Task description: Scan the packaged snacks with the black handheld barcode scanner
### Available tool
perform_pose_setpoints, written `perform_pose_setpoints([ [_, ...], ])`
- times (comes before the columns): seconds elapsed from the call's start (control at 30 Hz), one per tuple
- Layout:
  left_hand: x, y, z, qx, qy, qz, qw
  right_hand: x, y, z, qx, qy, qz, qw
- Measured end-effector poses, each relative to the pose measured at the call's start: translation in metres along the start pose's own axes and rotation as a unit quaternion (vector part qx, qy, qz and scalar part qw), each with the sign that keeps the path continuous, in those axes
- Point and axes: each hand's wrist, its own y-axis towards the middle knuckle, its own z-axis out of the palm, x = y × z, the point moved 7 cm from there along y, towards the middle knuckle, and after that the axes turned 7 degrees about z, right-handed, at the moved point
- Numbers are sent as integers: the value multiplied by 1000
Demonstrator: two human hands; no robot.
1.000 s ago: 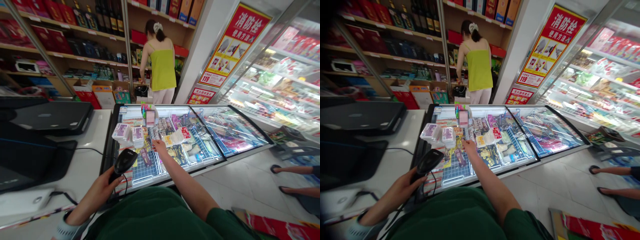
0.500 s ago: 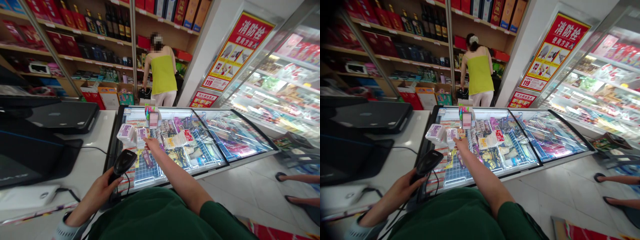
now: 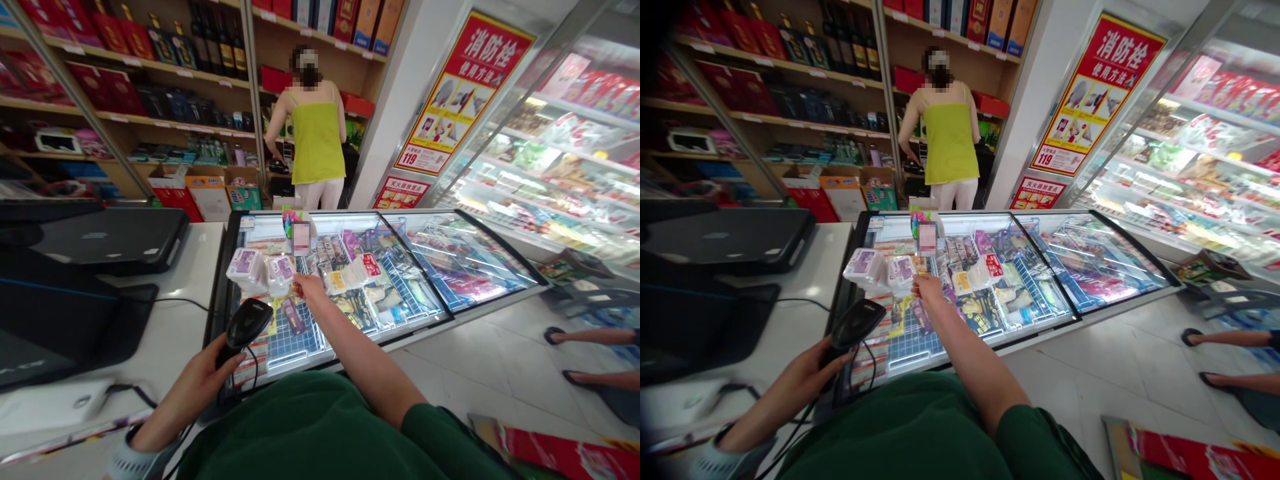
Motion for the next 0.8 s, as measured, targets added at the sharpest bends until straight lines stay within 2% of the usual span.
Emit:
perform_pose_setpoints([
  [0.13,-5,3,4,12,-4,7,1000,2,-5,-23,-16,-2,-28,999],
  [0.3,-18,11,14,30,10,34,999,9,-13,-62,-58,-23,-96,993],
  [0.53,-40,22,30,64,48,81,993,19,-30,-113,-129,-82,-200,968],
  [0.8,-66,27,48,96,100,149,979,18,-46,-148,-187,-122,-257,940],
])
